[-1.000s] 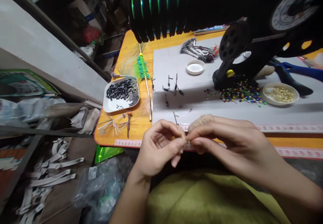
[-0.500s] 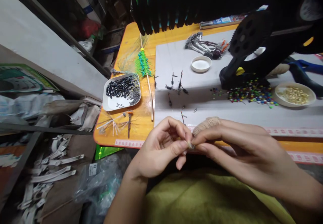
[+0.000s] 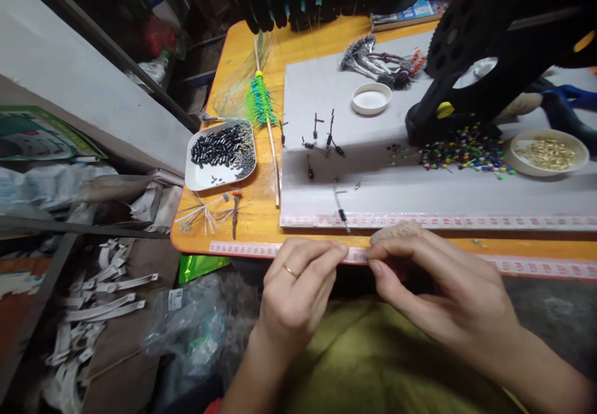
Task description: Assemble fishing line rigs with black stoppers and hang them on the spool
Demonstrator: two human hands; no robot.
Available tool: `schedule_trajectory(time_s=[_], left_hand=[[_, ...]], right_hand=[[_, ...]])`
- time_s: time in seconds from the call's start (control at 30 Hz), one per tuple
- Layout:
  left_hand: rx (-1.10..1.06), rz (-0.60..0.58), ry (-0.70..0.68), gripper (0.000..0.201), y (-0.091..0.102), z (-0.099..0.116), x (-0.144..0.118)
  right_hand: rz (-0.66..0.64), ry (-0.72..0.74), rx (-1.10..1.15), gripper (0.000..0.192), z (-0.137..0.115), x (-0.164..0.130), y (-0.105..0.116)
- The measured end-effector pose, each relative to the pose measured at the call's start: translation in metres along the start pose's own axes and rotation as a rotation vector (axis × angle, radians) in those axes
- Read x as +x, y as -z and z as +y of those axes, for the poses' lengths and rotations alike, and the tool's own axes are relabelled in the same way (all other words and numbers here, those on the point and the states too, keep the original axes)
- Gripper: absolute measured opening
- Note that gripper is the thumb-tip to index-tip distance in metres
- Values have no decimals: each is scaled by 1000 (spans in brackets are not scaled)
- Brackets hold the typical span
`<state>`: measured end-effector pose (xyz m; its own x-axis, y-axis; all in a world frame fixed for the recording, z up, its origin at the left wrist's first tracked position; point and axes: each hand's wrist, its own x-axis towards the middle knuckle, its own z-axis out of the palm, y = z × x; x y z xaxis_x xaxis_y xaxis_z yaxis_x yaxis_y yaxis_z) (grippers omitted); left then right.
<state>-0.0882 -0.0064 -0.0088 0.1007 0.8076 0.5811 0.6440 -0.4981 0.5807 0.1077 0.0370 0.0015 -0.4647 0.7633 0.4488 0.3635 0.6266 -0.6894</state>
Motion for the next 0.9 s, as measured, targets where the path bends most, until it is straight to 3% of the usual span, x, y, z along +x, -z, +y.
schedule_trajectory(time_s=[0.13,0.43,0.63,0.8,0.9], left_hand=[[-85,44,183,24,-6,10,3],[-279,82,354,17,-14,27,7],[-303,149,181,11,-11,22,13],[47,28,-7,12,10,7,17],[222,-92,-4,8,19,-1,19]], right_hand=[[-27,-61,61,14,-2,1,2],[-58,-151,230,10,-6,2,9],[-55,-162,250,9,-8,3,10],[-82,-59,102,11,-2,2,4],[-83,52,-29,11,1,2,-5]])
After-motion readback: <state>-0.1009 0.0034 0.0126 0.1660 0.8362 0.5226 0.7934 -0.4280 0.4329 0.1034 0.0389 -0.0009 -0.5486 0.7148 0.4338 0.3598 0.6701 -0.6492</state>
